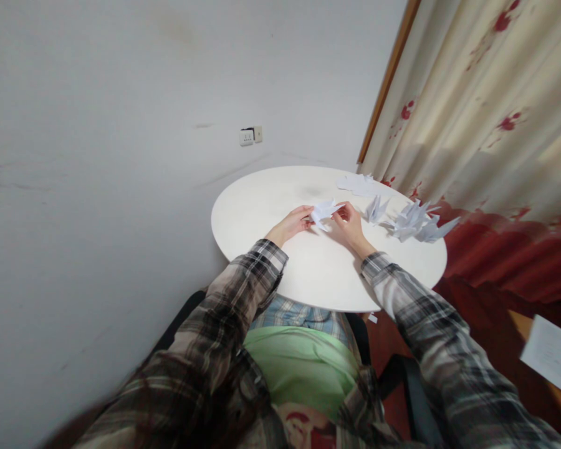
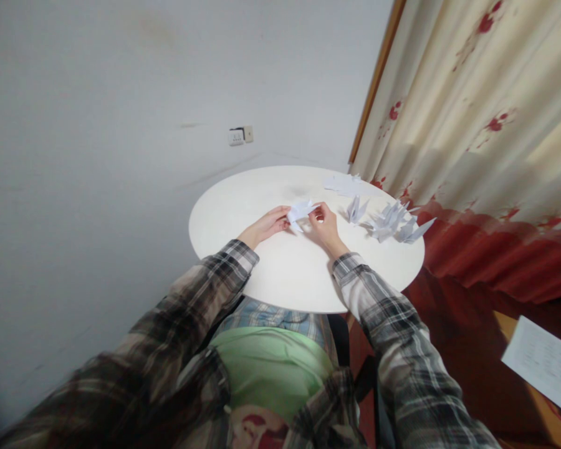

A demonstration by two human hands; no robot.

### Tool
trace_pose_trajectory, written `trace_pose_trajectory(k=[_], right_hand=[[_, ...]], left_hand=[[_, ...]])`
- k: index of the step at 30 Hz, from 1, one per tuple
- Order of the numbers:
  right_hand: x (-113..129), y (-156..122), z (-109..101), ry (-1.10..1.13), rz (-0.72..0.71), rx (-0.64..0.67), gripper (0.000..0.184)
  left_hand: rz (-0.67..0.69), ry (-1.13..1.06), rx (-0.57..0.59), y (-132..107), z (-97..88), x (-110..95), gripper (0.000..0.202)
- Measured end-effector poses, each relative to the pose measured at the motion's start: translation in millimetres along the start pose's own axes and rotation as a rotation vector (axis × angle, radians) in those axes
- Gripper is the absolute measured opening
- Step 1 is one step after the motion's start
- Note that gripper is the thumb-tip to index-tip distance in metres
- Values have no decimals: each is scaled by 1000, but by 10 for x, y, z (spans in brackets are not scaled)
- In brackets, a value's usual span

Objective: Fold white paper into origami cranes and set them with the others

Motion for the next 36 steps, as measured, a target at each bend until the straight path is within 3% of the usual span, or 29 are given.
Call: trace_pose_trajectory(k=[7,14,29,36], right_hand=[[-27,7,-4,-26,17,2,23],[-31,-15,68,-32,29,134,24],[-44,-45,142,-15,43,236,28],[-73,-29,127,13,70,201,24]], left_hand=[[0,-6,-17,8,-2,1,4],[-13,-9,0,11,8,8,5],[8,-17,16,29,-14,16,8],[1,-19,14,17,0,12,9]])
Point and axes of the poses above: each hand's wrist, its own y-axis towards the middle knuckle, its own z-axis out of the palm, x = y × z, the point moved 5 cm from there along y, towards the middle knuckle, and after that the axes turned 13 degrees about -y, right-handed, at the moved point
